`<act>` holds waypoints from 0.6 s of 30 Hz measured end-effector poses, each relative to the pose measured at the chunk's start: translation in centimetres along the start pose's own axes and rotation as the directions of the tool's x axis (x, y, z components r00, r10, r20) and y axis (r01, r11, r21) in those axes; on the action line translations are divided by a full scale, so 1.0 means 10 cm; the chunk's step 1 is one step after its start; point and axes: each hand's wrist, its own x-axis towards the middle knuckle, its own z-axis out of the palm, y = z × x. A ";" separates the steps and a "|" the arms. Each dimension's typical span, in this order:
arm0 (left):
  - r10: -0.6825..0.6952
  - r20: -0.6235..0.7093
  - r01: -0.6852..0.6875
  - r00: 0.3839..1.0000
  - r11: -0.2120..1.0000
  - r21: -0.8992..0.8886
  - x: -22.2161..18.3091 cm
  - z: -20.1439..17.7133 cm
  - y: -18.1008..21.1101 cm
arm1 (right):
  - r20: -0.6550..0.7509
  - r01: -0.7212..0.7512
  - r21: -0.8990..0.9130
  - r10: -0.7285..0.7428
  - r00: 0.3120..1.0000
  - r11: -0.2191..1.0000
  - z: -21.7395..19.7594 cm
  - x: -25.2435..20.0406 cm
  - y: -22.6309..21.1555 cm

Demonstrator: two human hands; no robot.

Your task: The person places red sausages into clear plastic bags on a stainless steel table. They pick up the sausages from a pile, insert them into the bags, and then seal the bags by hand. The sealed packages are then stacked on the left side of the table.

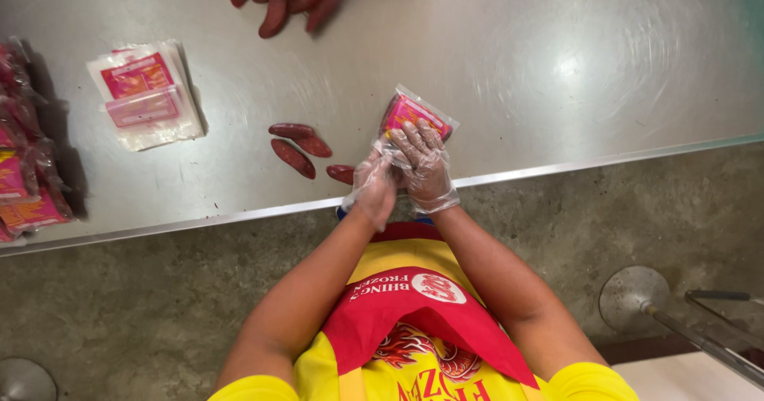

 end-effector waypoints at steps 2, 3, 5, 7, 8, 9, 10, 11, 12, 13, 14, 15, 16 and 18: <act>-0.056 -0.107 0.090 0.993 0.934 0.346 0.05 -0.10 0.24 | -0.025 0.012 0.012 -0.012 1.000 1.000 0.00 0.02 -0.03; -0.069 -0.166 0.144 0.984 0.853 0.502 0.05 -0.13 0.39 | -0.039 0.017 0.017 -0.017 0.999 1.000 0.01 0.03 -0.05; 0.202 0.057 -0.129 0.978 0.363 0.923 -0.06 -0.19 0.93 | -0.044 -0.006 0.010 0.006 0.999 1.000 0.01 0.04 -0.08; 0.350 0.151 -0.051 0.925 -0.280 0.959 -0.15 -0.12 1.51 | -0.049 -0.035 0.026 0.037 0.998 0.999 0.01 0.03 -0.11; 0.322 0.143 -0.022 0.936 -0.351 0.936 -0.16 -0.05 1.75 | -0.052 -0.050 0.047 0.053 0.997 0.998 0.01 0.03 -0.12; 0.296 0.133 0.004 0.946 -0.421 0.907 -0.15 0.03 1.93 | -0.055 -0.065 0.069 0.068 0.996 0.996 0.02 0.04 -0.12; 0.252 0.112 0.014 0.961 -0.452 0.892 -0.14 0.09 2.03 | -0.070 -0.062 0.062 0.066 0.995 0.996 0.03 0.03 -0.12; 0.209 0.090 0.023 0.974 -0.484 0.875 -0.13 0.11 2.11 | -0.085 -0.059 0.056 0.064 0.994 0.997 0.03 0.02 -0.11; 0.164 0.066 0.028 0.984 -0.515 0.857 -0.11 0.11 2.16 | -0.100 -0.059 0.047 0.063 0.993 0.997 0.04 0.02 -0.10; 0.181 0.097 0.024 0.979 -0.569 0.822 -0.08 0.08 2.20 | -0.119 -0.050 0.055 0.056 0.991 0.997 0.06 0.03 -0.08; 0.193 0.126 0.021 0.973 -0.619 0.785 -0.05 0.03 2.22 | -0.135 -0.044 0.062 0.052 0.990 0.997 0.07 0.03 -0.07; 0.204 0.156 0.020 0.967 -0.666 0.746 -0.01 -0.05 2.23 | -0.150 -0.038 0.070 0.049 0.987 0.997 0.08 0.02 -0.06; 0.237 0.196 0.008 0.951 -0.656 0.755 0.02 -0.13 2.25 | -0.167 -0.041 0.071 0.052 0.985 0.997 0.08 0.02 -0.06; 0.299 0.270 -0.020 0.915 -0.636 0.772 0.08 -0.31 2.26 | -0.199 -0.051 0.073 0.065 0.978 0.996 0.09 0.02 -0.08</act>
